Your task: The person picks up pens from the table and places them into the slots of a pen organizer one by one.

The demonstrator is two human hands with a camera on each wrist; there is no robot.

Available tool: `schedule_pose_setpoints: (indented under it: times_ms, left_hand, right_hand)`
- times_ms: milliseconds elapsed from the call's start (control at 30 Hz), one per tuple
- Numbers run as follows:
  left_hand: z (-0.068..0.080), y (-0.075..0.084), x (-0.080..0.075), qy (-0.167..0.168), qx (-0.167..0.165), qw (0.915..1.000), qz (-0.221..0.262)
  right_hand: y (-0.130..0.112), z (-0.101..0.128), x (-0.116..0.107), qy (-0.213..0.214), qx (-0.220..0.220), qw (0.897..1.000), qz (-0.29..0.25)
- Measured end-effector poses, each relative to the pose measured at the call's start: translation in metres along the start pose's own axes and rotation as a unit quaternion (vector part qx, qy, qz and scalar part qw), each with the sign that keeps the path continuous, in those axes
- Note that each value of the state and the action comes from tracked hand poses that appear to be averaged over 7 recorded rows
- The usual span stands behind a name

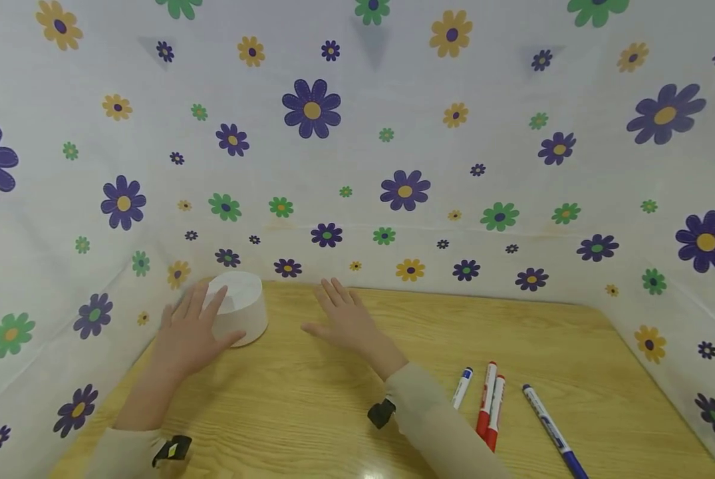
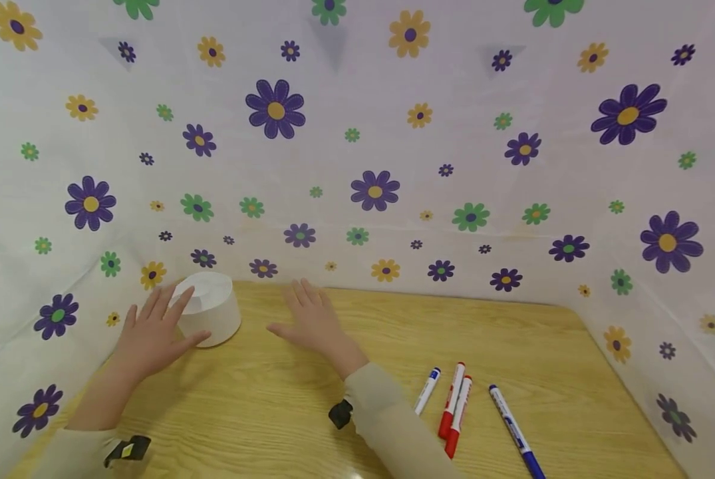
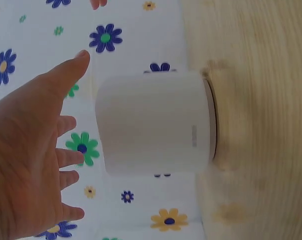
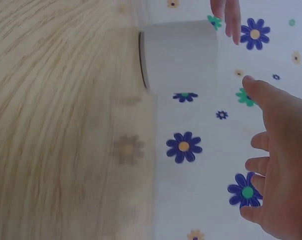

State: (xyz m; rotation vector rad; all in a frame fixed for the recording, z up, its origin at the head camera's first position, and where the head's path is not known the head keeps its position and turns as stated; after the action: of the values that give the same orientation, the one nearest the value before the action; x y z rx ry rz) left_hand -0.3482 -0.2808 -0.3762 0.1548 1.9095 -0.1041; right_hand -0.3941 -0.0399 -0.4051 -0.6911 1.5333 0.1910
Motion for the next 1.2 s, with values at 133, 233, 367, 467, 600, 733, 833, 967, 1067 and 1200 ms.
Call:
schedule_pose_setpoints:
  times_ms: [133,233,367,467,600,733,833,967,1067,1200]
  left_hand:
    - [-0.001,-0.019,0.004,-0.005,-0.021,0.9996,0.021]
    - [-0.003,-0.033,0.012,-0.017,-0.035,0.9978,0.053]
    - [-0.006,-0.051,0.027,-0.041,-0.052,0.9929,0.099]
    - [-0.01,-0.059,0.036,-0.055,-0.059,0.9882,0.13]
    - [-0.013,-0.061,0.046,-0.062,-0.053,0.9836,0.161]
    - [-0.021,-0.055,0.048,-0.029,-0.011,0.9729,0.229]
    - [-0.027,-0.051,0.047,0.0,0.023,0.9597,0.28]
    - [-0.028,-0.052,0.05,0.008,0.024,0.9584,0.284]
    - [-0.026,-0.053,0.051,0.004,0.019,0.9583,0.285]
    - [-0.022,-0.051,0.053,-0.008,0.01,0.9556,0.294]
  right_hand:
    - [-0.016,-0.011,0.006,0.002,-0.022,1.0,-0.012]
    - [-0.025,-0.021,0.011,0.001,-0.032,0.999,-0.024]
    - [-0.032,-0.036,0.02,-0.002,-0.035,0.999,-0.039]
    - [-0.034,-0.046,0.027,-0.009,-0.032,0.998,-0.059]
    - [-0.036,-0.055,0.035,-0.018,-0.03,0.994,-0.102]
    - [-0.039,-0.064,0.046,-0.028,-0.03,0.989,-0.142]
    - [-0.042,-0.072,0.054,-0.034,-0.027,0.985,-0.167]
    - [-0.049,-0.08,0.063,-0.034,-0.034,0.98,-0.191]
    - [-0.055,-0.083,0.066,-0.032,-0.045,0.981,-0.187]
    - [-0.066,-0.081,0.062,-0.018,-0.068,0.98,-0.188]
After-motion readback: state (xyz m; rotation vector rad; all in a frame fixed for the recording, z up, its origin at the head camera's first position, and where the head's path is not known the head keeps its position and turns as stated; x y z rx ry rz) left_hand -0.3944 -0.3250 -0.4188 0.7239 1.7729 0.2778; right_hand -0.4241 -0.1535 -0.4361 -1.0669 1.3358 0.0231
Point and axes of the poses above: each hand's wrist, its own z-axis away from the middle knuckle, its own x-axis out of the palm, y = z × x, the point moved 9 cm from there along -z, towards the middle knuckle, and after that the axes turned 5 degrees about -z, right-handed, at the moved point
